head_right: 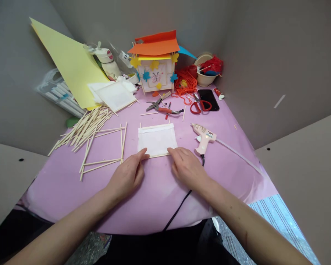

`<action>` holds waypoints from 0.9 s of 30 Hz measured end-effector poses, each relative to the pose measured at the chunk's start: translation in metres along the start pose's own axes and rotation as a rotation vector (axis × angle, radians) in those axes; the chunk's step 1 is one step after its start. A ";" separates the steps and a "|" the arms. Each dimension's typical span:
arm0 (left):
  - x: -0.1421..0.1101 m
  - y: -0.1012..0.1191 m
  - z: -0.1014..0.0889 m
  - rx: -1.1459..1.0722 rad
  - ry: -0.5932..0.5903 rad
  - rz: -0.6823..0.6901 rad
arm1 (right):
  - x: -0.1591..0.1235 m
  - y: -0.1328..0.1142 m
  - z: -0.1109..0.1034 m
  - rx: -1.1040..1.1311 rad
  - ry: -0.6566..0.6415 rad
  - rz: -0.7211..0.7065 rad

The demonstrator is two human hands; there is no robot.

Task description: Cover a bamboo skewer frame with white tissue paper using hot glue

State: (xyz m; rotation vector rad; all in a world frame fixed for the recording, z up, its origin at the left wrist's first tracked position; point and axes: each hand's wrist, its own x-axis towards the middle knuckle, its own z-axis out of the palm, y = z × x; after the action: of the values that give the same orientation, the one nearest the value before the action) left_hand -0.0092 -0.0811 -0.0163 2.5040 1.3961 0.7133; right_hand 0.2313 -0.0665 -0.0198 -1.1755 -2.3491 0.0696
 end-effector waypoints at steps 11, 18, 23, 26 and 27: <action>0.021 0.005 0.009 -0.131 -0.100 0.032 | 0.014 -0.013 0.006 0.104 -0.043 -0.044; 0.020 0.001 0.010 -0.153 -0.091 0.033 | 0.013 -0.011 0.011 0.133 -0.053 -0.046; 0.017 0.002 0.008 -0.138 -0.022 0.037 | 0.009 -0.010 0.006 0.149 -0.003 0.005; 0.013 0.000 0.005 -0.075 0.050 0.074 | 0.005 -0.007 0.002 0.096 0.063 0.053; 0.013 -0.001 0.004 -0.051 0.059 0.081 | 0.004 -0.006 0.001 0.079 0.064 0.057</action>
State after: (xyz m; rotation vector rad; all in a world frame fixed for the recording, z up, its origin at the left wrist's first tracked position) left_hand -0.0028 -0.0695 -0.0162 2.5318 1.2835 0.8341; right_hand 0.2244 -0.0669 -0.0179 -1.1885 -2.2369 0.1407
